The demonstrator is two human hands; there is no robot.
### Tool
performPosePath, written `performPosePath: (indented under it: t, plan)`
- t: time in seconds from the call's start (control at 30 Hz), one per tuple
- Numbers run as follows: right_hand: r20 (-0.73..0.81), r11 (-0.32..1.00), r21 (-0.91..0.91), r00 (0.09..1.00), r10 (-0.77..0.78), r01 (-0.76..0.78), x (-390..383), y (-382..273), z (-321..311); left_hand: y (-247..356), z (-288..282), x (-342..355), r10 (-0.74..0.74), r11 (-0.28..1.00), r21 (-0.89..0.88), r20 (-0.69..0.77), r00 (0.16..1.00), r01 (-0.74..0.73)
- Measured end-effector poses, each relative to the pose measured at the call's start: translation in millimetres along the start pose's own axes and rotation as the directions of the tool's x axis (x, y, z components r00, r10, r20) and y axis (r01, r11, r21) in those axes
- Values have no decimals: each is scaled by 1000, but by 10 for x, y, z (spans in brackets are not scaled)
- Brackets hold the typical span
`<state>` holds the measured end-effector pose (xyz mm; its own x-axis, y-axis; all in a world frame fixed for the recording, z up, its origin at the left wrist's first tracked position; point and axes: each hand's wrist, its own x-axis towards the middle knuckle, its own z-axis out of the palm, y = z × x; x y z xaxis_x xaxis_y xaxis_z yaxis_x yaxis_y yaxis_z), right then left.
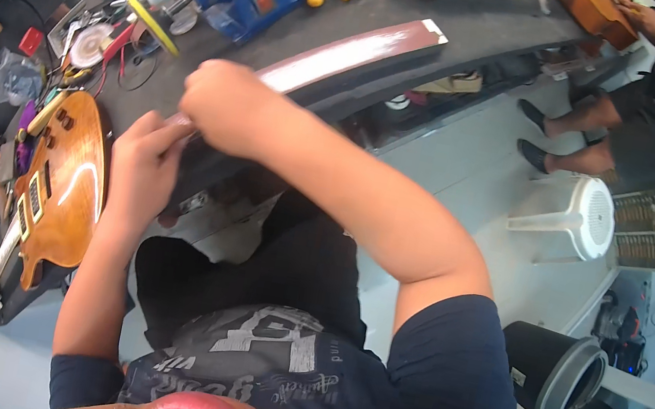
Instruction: The person sands a guitar nut piece using a rotary sander and a sanding block, test-fits it onto the guitar neck, marks it with a pencil, and sands it again on the rotary disc sander.
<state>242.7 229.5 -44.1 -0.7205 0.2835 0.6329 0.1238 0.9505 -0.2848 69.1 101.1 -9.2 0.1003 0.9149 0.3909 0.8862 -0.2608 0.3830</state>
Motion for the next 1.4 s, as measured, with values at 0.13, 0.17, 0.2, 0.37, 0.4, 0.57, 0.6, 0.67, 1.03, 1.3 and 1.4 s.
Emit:
performPosePath:
  t: [0.13,0.17,0.2,0.37,0.4,0.57,0.6,0.67,1.03,1.3,1.4]
  plan:
    - [6,1000,-15,1000,23,-23,48,-49,134,-128,-9,-107,14,1000,-20,-48,999,-15]
    - [19,995,-85,999,50,-48,-53,75,-17,-86,123,30,31,999,20,-21,999,-31]
    - [9,987,-148,998,60,-58,-206,245,-223,3,330,231,115,993,-18,-66,991,-117]
    - [-38,841,-237,870,491,-486,-991,1111,-1583,986,1401,1631,281,959,-53,74,957,-278]
    - [-60,776,-298,822,567,-556,-1045,1189,-1742,1146,1519,1817,285,956,-106,111,952,-274]
    - [45,854,-232,872,487,-465,-783,884,-1415,783,1291,1360,258,962,-90,-4,966,-257]
    - [58,911,-231,929,364,-343,-657,720,-1165,519,1089,1078,252,964,-64,-71,965,-256]
    - [59,984,-81,985,162,-157,-297,373,-520,23,536,509,194,978,-73,-41,980,-197]
    - [19,962,-200,981,195,-187,-613,825,-924,395,921,1047,252,968,-10,3,968,-252]
    - [37,859,-295,894,447,-418,-819,1019,-1541,958,1334,1649,207,978,-18,103,973,-206]
    - [87,968,-116,969,233,-222,-364,487,-749,215,672,840,144,988,48,77,987,-148]
